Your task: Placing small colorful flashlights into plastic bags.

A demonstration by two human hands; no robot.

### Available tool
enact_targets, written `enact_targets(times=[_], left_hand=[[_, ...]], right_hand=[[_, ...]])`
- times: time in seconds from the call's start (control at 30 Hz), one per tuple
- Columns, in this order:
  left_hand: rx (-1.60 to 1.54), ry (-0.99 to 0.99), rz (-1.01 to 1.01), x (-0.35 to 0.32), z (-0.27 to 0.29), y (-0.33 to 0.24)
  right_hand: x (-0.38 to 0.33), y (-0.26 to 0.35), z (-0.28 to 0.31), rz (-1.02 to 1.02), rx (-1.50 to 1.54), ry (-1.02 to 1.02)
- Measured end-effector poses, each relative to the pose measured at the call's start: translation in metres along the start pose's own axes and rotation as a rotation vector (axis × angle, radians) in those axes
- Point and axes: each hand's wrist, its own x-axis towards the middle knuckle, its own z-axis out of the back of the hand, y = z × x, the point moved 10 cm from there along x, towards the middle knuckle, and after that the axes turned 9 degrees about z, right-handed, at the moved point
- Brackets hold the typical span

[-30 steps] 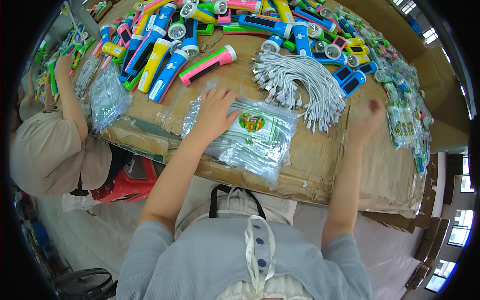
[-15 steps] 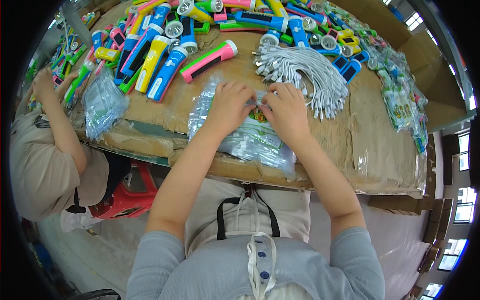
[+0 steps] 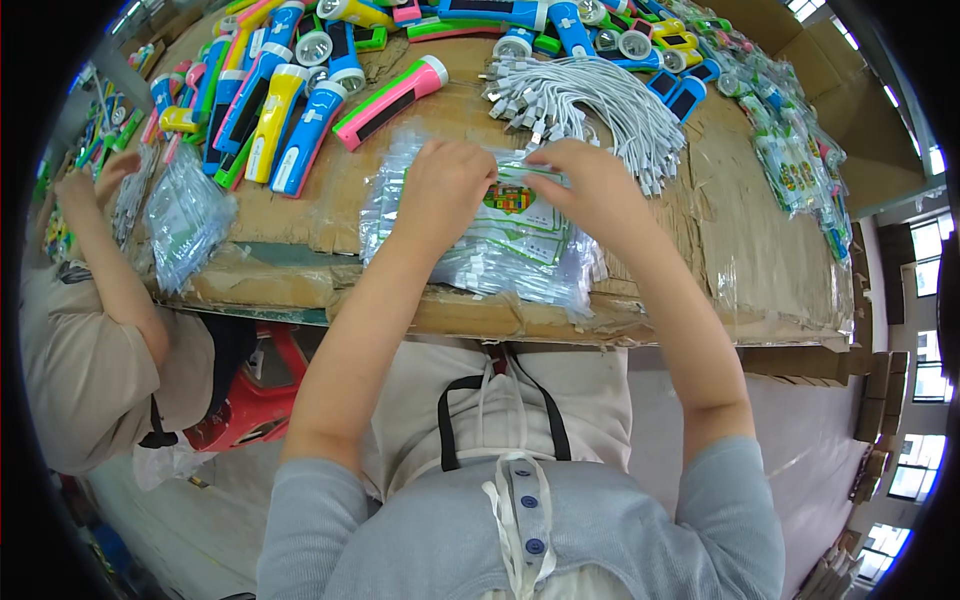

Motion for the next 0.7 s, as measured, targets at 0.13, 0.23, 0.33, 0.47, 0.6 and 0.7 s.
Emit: enact_targets(times=[0.13, 0.23, 0.33, 0.47, 0.6, 0.7], left_hand=[[-0.003, -0.013, -0.009, -0.006, 0.000, 0.000], [-0.002, -0.037, -0.017, -0.006, 0.005, -0.005], [0.000, -0.002, -0.018, -0.005, 0.001, -0.005], [0.042, -0.027, -0.079, -0.006, 0.001, -0.008], [0.083, -0.054, -0.146, -0.002, 0.005, -0.019], [0.091, 0.019, -0.067, -0.002, -0.002, -0.010]], right_hand=[[0.017, -0.008, -0.039, -0.094, -0.053, 0.222], [0.017, -0.008, -0.045, -0.139, 0.049, 0.341], [0.020, -0.012, -0.054, -0.039, 0.055, 0.339], [0.021, -0.016, -0.058, -0.172, 0.186, 0.444], [0.022, -0.005, -0.064, -0.021, -0.082, 0.341], [0.021, -0.012, -0.056, 0.011, 0.002, 0.173]])
